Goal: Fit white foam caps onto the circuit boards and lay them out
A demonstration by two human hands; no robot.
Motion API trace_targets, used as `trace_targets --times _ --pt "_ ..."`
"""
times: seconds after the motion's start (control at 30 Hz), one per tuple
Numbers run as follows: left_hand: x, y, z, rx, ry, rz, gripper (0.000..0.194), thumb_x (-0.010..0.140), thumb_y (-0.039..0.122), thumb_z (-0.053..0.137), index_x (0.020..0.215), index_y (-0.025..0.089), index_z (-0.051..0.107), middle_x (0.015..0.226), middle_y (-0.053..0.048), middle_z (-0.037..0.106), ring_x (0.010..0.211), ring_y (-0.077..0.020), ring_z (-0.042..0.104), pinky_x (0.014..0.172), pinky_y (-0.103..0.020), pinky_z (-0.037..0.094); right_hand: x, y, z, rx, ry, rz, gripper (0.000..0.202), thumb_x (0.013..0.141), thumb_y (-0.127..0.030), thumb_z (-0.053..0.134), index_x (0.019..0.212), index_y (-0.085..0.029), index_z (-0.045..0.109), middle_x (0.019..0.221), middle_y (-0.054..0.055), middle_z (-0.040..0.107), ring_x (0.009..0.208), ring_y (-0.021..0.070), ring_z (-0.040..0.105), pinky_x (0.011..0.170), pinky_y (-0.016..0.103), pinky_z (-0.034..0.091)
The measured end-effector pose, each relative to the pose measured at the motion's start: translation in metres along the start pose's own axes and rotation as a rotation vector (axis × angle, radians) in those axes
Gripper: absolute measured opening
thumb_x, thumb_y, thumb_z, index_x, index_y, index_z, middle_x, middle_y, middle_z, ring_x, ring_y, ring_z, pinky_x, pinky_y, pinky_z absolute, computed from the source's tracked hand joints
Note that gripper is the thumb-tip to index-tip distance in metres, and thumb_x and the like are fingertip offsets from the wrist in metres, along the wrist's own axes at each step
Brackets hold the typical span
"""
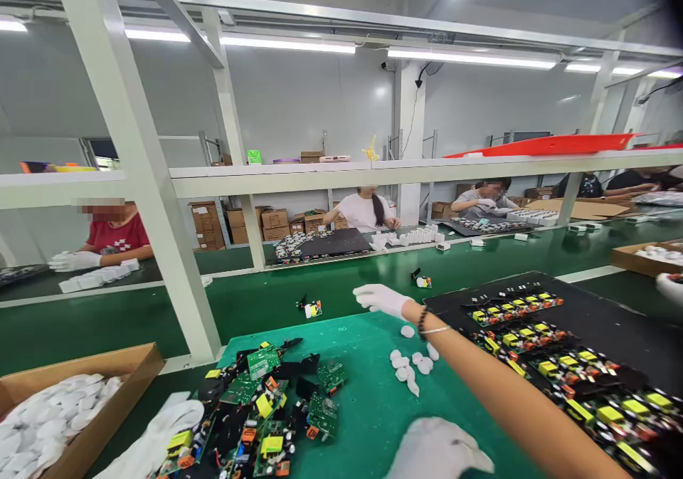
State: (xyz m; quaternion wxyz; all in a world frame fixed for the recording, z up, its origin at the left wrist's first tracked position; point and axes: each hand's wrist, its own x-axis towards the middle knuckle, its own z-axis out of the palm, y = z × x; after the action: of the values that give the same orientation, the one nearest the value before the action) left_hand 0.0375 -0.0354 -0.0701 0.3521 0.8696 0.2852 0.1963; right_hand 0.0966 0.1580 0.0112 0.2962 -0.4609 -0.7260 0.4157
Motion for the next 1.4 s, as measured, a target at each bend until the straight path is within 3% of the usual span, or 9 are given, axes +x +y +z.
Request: trace_targets --times 0.1,0.2,0.43,0.6,0.73,0.9,1.03,1.23,1.4 --pt "0.007 -0.010 -0.009 0.133 0.317 -0.093 0.018 0.067 0.019 0.054 0.079 0.023 0.067 0.082 -0.004 0.066 0.083 -0.0207 0.055 0.078 -0.033 0.035 -0.053 0.018 -0.036 0.029 0.019 0.018 0.035 0.077 -0.036 0.052 0.107 -0.020 0.057 0.101 0.007 0.064 0.083 0.0152 0.060 0.071 0.028 0.047" --pt "0.005 -0.011 -0.012 0.226 0.449 -0.218 0.021 0.071 0.020 0.045 0.057 0.019 0.060 0.065 -0.004 0.062 0.068 -0.0167 0.052 0.065 -0.030 0.034 -0.086 0.031 -0.035 0.054 0.100 0.015 0.040 0.078 -0.036 0.047 0.112 -0.016 0.053 0.103 0.011 0.062 0.080 0.0158 0.060 0.069 0.029 0.048" --pt "0.010 -0.014 -0.011 -0.086 0.446 -0.216 0.015 0.068 0.021 0.047 0.061 0.019 0.060 0.066 -0.005 0.062 0.074 -0.0185 0.053 0.073 -0.032 0.039 -0.077 0.003 0.072 -0.391 -0.166 -0.321 0.063 0.057 -0.024 0.065 0.118 -0.025 0.049 0.116 0.006 0.055 0.104 0.0237 0.050 0.088 0.035 0.040" --pt "0.008 -0.017 -0.009 -0.348 0.466 -0.154 0.019 0.069 0.028 0.051 0.079 0.020 0.064 0.077 -0.007 0.065 0.087 -0.0212 0.053 0.082 -0.034 0.040 -0.055 -0.025 0.109 -0.535 -0.178 -0.269 0.047 0.046 -0.031 0.072 0.089 -0.016 0.063 0.087 0.009 0.065 0.078 0.0264 0.060 0.067 0.034 0.046" --pt "0.005 -0.025 -0.013 -0.555 0.501 -0.196 0.025 0.069 0.035 0.050 0.070 0.015 0.064 0.074 -0.008 0.065 0.077 -0.0215 0.056 0.077 -0.036 0.043 -0.065 -0.022 0.083 -0.467 -0.081 -0.240 0.042 0.060 -0.040 0.065 0.094 -0.017 0.058 0.087 0.005 0.064 0.076 0.0182 0.059 0.065 0.027 0.046" --pt "0.004 -0.030 -0.050 -1.029 0.490 -0.362 0.041 0.070 0.047 0.047 0.062 0.010 0.061 0.067 -0.013 0.063 0.065 -0.0209 0.058 0.074 -0.039 0.042 -0.107 -0.007 0.036 -0.169 0.165 -0.286 0.037 0.069 -0.029 0.060 0.104 -0.020 0.053 0.095 0.003 0.062 0.085 0.0169 0.057 0.078 0.029 0.045" --pt "-0.009 -0.018 -0.075 -1.518 0.405 -0.311 0.065 0.073 0.064 0.029 0.095 0.010 0.058 0.097 -0.017 0.062 0.084 -0.0267 0.059 0.078 -0.045 0.042 -0.134 0.006 0.038 -0.108 0.339 -0.271 0.039 0.067 -0.023 0.059 0.106 -0.021 0.054 0.098 0.005 0.060 0.089 0.0204 0.056 0.081 0.036 0.044" --pt "-0.017 -0.010 -0.077 -1.713 0.634 -0.330 0.033 0.078 0.040 0.046 0.102 0.017 0.053 0.087 -0.007 0.063 0.078 -0.0179 0.059 0.074 -0.038 0.047 -0.134 0.013 0.040 0.022 0.083 -0.311 0.033 0.073 -0.035 0.055 0.103 -0.024 0.060 0.098 0.005 0.062 0.083 0.0204 0.059 0.074 0.035 0.048" --pt "-0.012 -0.021 -0.082 -1.722 0.776 -0.311 0.030 0.081 0.025 0.043 0.107 0.016 0.052 0.098 -0.011 0.062 0.079 -0.0176 0.059 0.071 -0.034 0.049 -0.112 0.053 -0.011 -0.118 0.542 -0.054 0.031 0.079 -0.034 0.042 0.097 -0.018 0.061 0.103 0.007 0.062 0.091 0.0186 0.058 0.077 0.029 0.046"
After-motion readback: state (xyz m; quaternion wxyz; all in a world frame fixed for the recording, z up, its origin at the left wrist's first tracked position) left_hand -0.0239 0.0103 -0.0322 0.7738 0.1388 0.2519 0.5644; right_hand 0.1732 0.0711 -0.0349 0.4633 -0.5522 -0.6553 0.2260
